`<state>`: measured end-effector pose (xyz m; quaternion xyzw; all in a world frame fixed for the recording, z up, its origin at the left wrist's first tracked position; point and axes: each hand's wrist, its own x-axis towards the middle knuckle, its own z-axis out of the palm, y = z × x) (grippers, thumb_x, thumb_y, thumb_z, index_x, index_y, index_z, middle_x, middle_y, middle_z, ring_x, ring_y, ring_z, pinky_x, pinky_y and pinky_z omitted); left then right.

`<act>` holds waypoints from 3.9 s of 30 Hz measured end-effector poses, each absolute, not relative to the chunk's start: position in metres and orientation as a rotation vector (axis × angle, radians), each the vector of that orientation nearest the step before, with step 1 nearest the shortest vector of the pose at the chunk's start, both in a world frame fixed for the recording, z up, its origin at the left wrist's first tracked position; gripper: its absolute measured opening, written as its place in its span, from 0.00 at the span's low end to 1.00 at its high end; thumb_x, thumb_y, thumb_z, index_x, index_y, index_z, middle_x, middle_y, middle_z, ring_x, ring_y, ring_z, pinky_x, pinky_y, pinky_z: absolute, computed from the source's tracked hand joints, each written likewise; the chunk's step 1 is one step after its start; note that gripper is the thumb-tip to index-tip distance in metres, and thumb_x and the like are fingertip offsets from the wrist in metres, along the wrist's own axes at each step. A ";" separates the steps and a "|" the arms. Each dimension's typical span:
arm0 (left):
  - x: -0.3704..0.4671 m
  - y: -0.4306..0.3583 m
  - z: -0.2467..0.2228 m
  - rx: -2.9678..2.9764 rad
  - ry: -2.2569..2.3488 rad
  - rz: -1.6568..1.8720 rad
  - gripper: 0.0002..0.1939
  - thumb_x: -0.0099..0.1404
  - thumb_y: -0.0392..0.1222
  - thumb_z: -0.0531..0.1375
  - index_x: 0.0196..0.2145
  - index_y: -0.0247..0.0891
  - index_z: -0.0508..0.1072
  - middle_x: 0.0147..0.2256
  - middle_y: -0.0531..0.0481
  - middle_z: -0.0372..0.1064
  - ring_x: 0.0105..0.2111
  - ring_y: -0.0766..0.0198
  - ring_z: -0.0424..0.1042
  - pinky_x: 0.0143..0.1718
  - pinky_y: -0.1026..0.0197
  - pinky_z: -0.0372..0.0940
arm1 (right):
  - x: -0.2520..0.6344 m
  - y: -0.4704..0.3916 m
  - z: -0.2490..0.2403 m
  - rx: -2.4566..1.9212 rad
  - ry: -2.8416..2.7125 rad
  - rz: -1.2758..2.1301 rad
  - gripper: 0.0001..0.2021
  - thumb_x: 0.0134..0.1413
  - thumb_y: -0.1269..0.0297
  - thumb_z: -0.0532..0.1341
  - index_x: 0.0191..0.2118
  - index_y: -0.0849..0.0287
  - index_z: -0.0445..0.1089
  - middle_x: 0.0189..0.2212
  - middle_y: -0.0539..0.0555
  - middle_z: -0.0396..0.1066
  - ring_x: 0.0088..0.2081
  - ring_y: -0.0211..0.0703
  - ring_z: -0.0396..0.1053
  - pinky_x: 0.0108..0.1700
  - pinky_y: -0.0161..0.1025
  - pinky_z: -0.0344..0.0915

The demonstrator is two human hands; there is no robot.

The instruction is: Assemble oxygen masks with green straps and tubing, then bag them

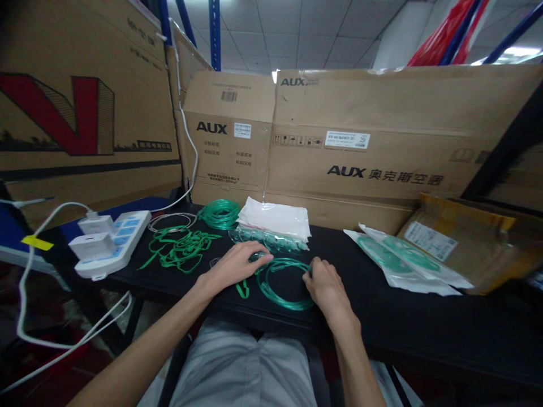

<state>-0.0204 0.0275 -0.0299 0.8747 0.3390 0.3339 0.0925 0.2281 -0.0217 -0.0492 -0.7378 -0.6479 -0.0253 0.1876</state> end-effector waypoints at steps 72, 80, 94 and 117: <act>-0.136 0.138 0.040 1.891 2.055 1.277 0.29 0.65 0.56 0.60 0.53 0.27 0.72 0.44 0.27 0.77 0.48 0.40 0.76 0.48 0.46 0.68 | 0.191 -0.052 -0.050 -1.080 -1.272 0.790 0.24 0.56 0.47 0.66 0.52 0.58 0.74 0.42 0.58 0.79 0.37 0.47 0.78 0.41 0.44 0.77; -0.119 0.071 0.054 2.260 1.865 0.969 0.26 0.66 0.63 0.57 0.50 0.42 0.79 0.48 0.42 0.78 0.51 0.44 0.74 0.53 0.51 0.65 | 0.187 -0.057 -0.045 -1.164 -1.368 0.724 0.20 0.57 0.48 0.65 0.46 0.59 0.78 0.39 0.58 0.80 0.36 0.46 0.77 0.43 0.43 0.74; -0.031 0.010 0.009 2.592 1.028 0.476 0.21 0.67 0.57 0.61 0.50 0.42 0.78 0.46 0.45 0.78 0.48 0.52 0.74 0.46 0.60 0.65 | 0.184 -0.056 -0.052 -1.179 -1.420 0.719 0.23 0.53 0.50 0.69 0.52 0.57 0.76 0.47 0.58 0.79 0.45 0.51 0.77 0.48 0.45 0.74; -0.023 0.022 -0.001 2.157 0.723 0.554 0.22 0.70 0.56 0.58 0.40 0.34 0.82 0.33 0.50 0.78 0.34 0.60 0.72 0.36 0.64 0.62 | 0.189 -0.057 -0.057 -1.153 -1.392 0.781 0.24 0.52 0.56 0.70 0.54 0.59 0.76 0.52 0.58 0.77 0.53 0.57 0.75 0.61 0.54 0.68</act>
